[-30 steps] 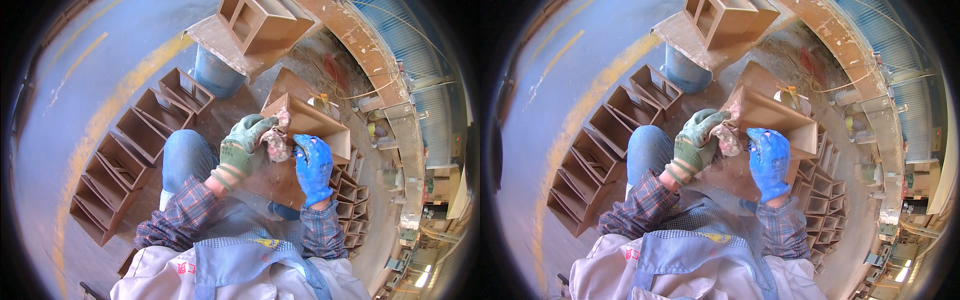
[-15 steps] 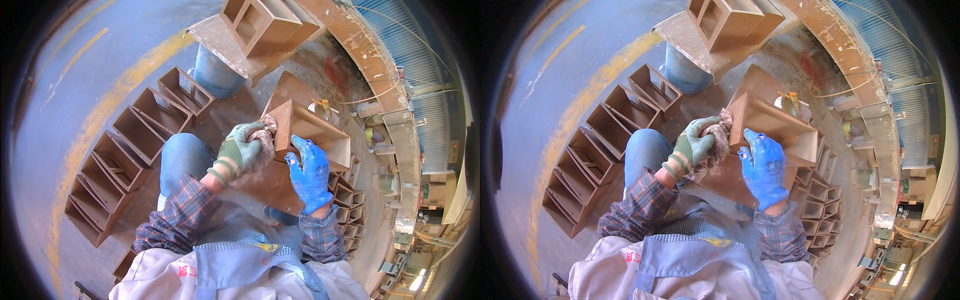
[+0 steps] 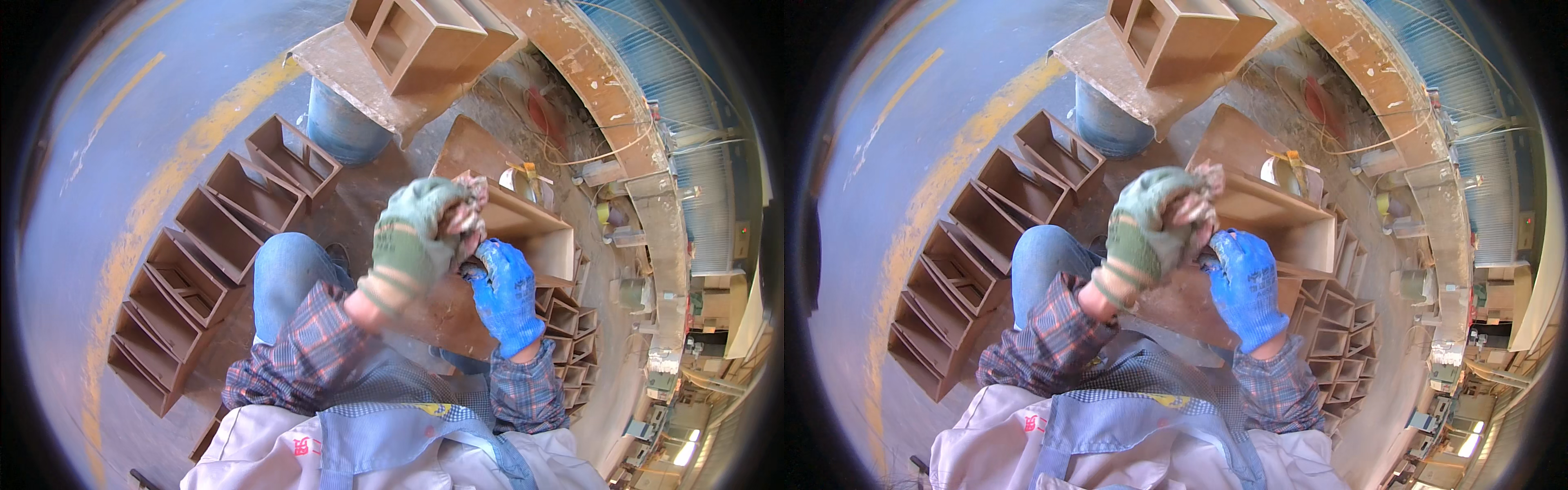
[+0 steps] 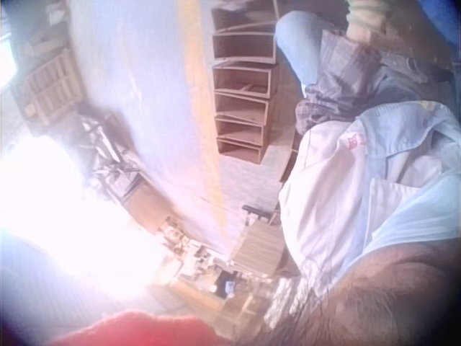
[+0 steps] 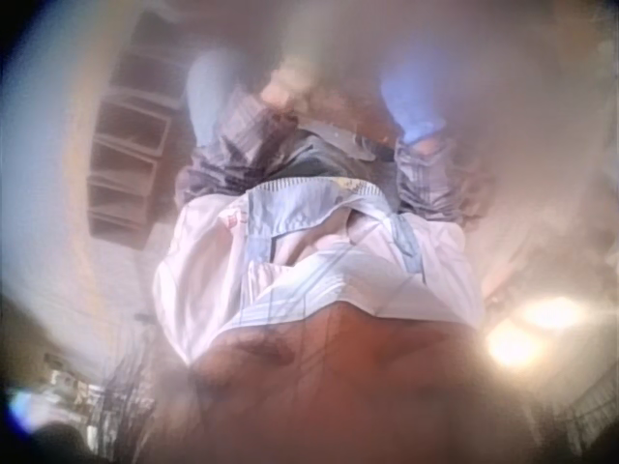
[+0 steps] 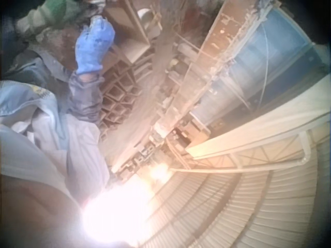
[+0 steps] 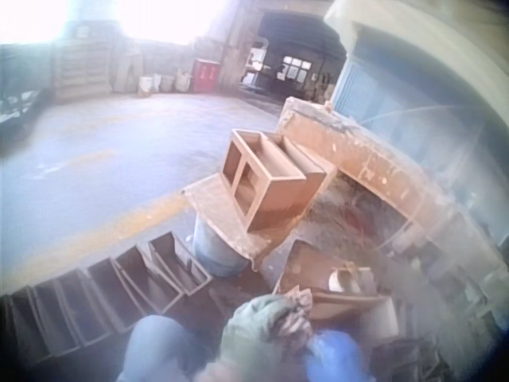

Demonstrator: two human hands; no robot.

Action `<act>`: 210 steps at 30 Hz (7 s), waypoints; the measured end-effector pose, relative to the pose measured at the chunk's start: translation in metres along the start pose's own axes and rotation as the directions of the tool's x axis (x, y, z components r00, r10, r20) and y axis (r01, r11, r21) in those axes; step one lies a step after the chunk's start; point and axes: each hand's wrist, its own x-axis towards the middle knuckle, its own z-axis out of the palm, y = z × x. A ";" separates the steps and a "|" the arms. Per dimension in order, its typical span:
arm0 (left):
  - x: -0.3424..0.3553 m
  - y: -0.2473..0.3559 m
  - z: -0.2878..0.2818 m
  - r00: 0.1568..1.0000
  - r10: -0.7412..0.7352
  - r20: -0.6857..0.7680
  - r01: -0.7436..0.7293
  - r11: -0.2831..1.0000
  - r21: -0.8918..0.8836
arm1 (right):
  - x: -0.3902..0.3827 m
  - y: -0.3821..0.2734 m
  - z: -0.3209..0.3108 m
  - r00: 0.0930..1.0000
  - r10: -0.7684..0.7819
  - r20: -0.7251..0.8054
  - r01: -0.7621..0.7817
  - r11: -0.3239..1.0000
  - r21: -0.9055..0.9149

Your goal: The person sits on the floor and repeatedly applies a finish to small wooden boxes using a brush, then wipes them with a cloth. The person handles each box one at a time, rotating it to cover all sides before placing it aside.

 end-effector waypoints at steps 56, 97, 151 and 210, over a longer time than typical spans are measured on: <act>-0.018 0.098 -0.078 0.738 -0.156 0.657 0.601 0.595 -0.534 | -0.046 -0.053 -0.037 0.950 0.152 -0.273 0.076 0.736 0.673; -0.146 0.044 -0.003 0.788 -0.433 0.438 0.588 0.314 -0.746 | -0.023 0.013 -0.090 0.760 -0.462 0.458 0.169 0.820 0.547; -0.121 0.053 -0.015 0.754 -0.533 0.384 0.644 0.715 -0.272 | -0.117 0.208 -0.156 0.872 0.192 0.450 -0.487 0.265 0.832; -0.679 -0.174 -0.713 -0.559 -0.551 -0.620 0.700 0.086 -0.709 | -0.038 0.086 -0.047 0.859 0.497 0.121 -0.505 0.782 0.365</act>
